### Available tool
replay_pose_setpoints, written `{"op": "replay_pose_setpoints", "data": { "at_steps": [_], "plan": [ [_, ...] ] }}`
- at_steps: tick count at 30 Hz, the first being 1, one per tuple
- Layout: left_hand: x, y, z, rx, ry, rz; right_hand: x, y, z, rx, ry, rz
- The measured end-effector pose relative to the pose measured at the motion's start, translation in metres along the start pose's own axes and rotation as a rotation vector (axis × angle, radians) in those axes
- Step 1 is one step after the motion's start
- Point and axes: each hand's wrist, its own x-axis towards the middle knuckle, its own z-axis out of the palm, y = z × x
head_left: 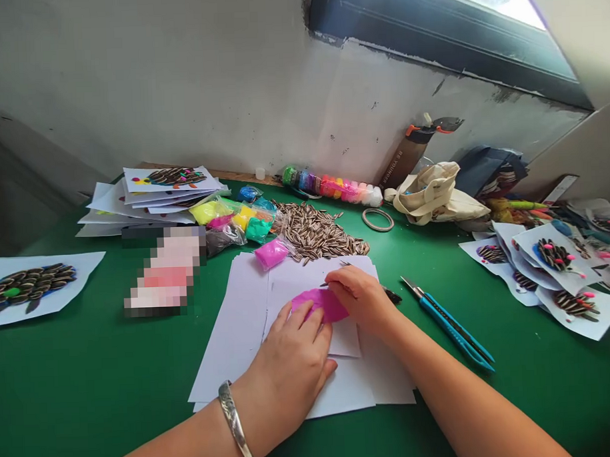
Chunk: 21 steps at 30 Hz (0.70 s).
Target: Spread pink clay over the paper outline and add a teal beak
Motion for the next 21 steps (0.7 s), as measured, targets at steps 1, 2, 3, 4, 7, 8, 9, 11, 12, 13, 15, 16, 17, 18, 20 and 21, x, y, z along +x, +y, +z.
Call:
{"op": "replay_pose_setpoints", "data": {
  "at_steps": [1, 2, 3, 4, 7, 8, 9, 11, 12, 13, 15, 16, 17, 18, 20, 21],
  "plan": [
    [0.000, 0.000, 0.000, 0.003, 0.002, 0.000, -0.001, 0.000, 0.002, -0.015, 0.002, -0.012],
    [0.001, 0.000, 0.001, 0.006, 0.006, 0.000, 0.000, 0.001, 0.004, -0.026, 0.002, -0.022],
    [0.001, 0.000, 0.001, 0.009, 0.009, 0.002, 0.000, 0.001, 0.005, -0.035, 0.003, -0.033],
    [0.001, 0.000, 0.001, 0.010, 0.011, 0.004, 0.000, 0.002, 0.006, -0.042, 0.005, -0.043],
    [0.001, -0.001, 0.001, 0.015, 0.032, 0.010, 0.001, 0.006, 0.009, -0.063, 0.007, -0.067],
    [0.001, -0.001, 0.001, 0.018, 0.041, 0.008, 0.001, 0.007, 0.010, -0.070, 0.005, -0.076],
    [0.001, -0.001, 0.001, 0.022, 0.051, 0.004, 0.001, 0.008, 0.011, -0.079, 0.006, -0.086],
    [0.002, -0.002, 0.003, 0.028, 0.065, -0.009, 0.000, 0.009, 0.012, -0.099, 0.006, -0.105],
    [0.002, -0.003, 0.004, 0.029, 0.065, -0.013, 0.000, 0.009, 0.012, -0.111, 0.004, -0.114],
    [0.003, -0.003, 0.005, 0.029, 0.062, -0.015, 0.000, 0.009, 0.012, -0.122, 0.001, -0.121],
    [0.003, -0.004, 0.007, 0.030, 0.050, -0.018, 0.000, 0.008, 0.012, -0.145, -0.017, -0.133],
    [0.003, -0.004, 0.008, 0.029, 0.044, -0.020, 0.001, 0.007, 0.012, -0.152, -0.029, -0.139],
    [0.003, -0.004, 0.009, 0.029, 0.040, -0.023, 0.001, 0.007, 0.012, -0.157, -0.037, -0.145],
    [0.003, -0.004, 0.009, 0.027, 0.037, -0.027, 0.001, 0.006, 0.012, -0.158, -0.044, -0.148],
    [0.003, -0.003, 0.008, 0.024, 0.028, -0.034, 0.003, 0.006, 0.012, -0.153, -0.054, -0.145],
    [0.004, -0.003, 0.007, 0.022, 0.022, -0.035, 0.004, 0.006, 0.012, -0.148, -0.059, -0.138]
  ]
}}
